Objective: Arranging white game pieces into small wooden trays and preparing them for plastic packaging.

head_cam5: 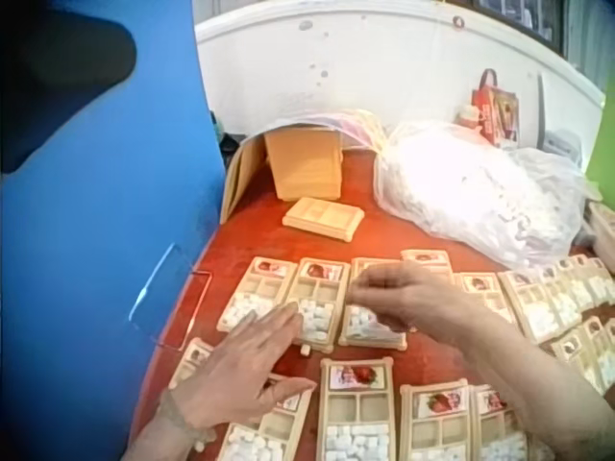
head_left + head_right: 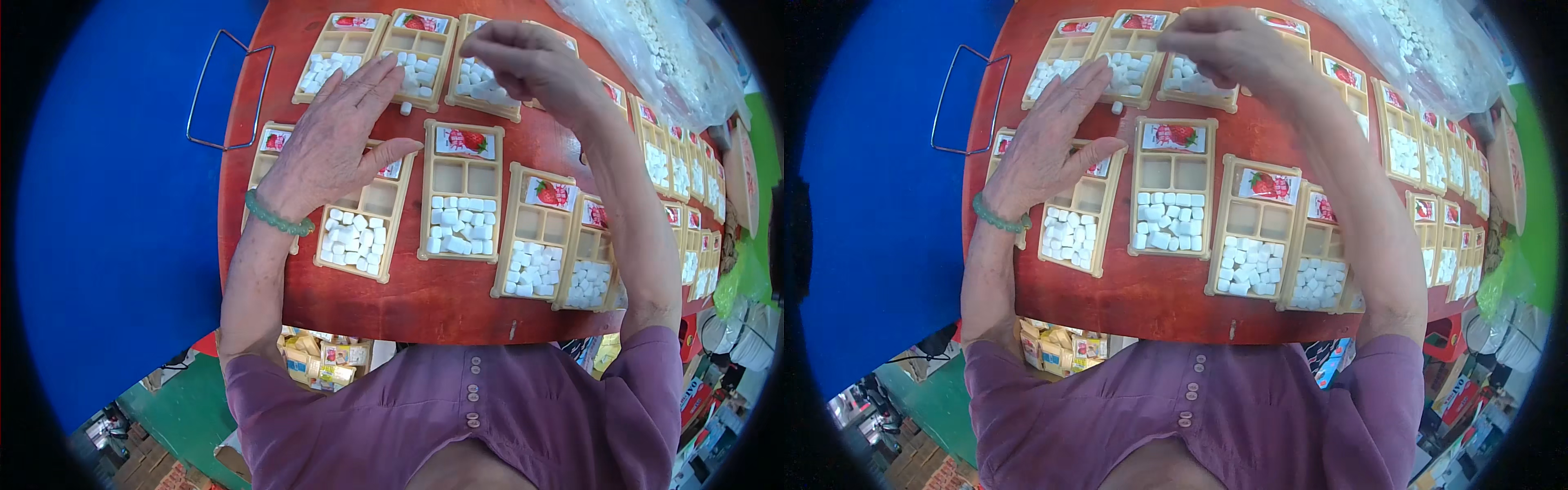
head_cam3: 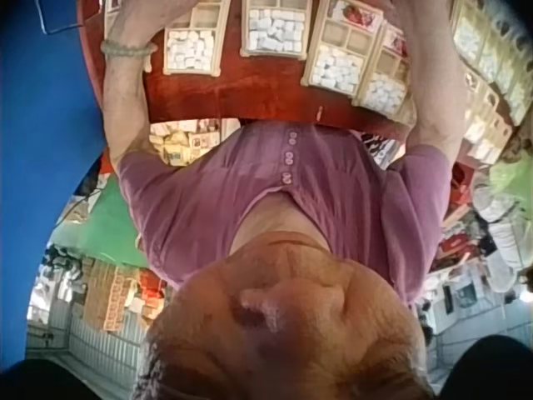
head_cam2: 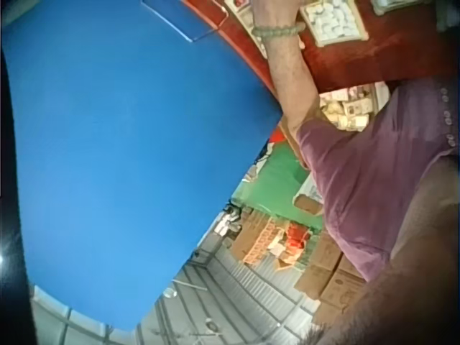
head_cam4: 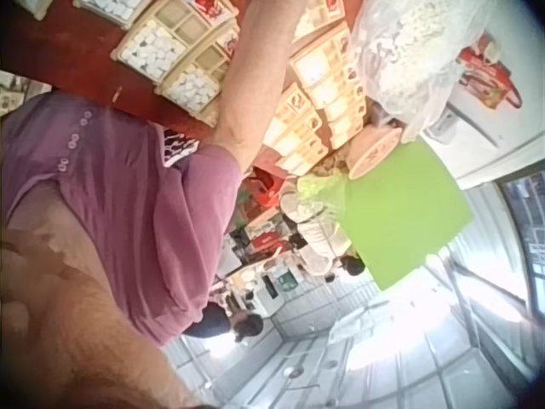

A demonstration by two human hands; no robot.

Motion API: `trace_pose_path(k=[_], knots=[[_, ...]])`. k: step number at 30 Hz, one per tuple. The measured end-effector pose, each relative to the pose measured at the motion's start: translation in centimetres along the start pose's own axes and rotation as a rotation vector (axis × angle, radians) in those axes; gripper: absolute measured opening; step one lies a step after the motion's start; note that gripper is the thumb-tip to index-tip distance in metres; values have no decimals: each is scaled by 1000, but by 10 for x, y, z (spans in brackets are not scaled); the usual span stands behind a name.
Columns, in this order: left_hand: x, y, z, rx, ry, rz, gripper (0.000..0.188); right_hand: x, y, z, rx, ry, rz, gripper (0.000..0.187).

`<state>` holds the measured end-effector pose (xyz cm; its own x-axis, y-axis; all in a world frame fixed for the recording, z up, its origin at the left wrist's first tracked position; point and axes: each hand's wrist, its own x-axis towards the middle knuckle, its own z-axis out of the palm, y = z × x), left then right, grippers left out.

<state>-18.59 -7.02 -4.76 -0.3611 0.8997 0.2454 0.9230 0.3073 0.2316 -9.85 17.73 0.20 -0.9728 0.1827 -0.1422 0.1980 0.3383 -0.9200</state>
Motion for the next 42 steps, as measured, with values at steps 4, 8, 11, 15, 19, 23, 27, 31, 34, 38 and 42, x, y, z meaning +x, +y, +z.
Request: trace_pose_path(k=[4,8,11,15,19,23,27,31,34,38,42], knots=[[3,3,-1,16,-30,-27,76,10,1,13,-432,-69,-233,27],[3,5,1,26,-19,-26,76,19,15,27,-566,22,-348,30],[0,3,1,26,-17,-31,76,20,11,30,-631,1,-328,31],[2,6,-1,-1,-5,-20,77,25,5,15,-413,39,-267,30],[-2,5,1,-2,-20,-45,78,29,-34,8,-299,-111,24,24],[-1,4,2,-11,-10,-38,78,40,-30,13,-426,-156,-17,28],[0,5,2,-13,9,-23,77,59,16,18,-495,-79,-314,26],[-1,2,7,8,39,-9,80,55,11,19,-347,7,-1094,27],[-2,1,8,13,41,-6,81,51,-9,25,-521,-16,-297,27],[-3,2,7,14,43,-13,80,50,-24,27,-637,-102,-138,24],[-3,1,10,38,44,-3,80,56,-9,28,-682,-26,-361,20]])
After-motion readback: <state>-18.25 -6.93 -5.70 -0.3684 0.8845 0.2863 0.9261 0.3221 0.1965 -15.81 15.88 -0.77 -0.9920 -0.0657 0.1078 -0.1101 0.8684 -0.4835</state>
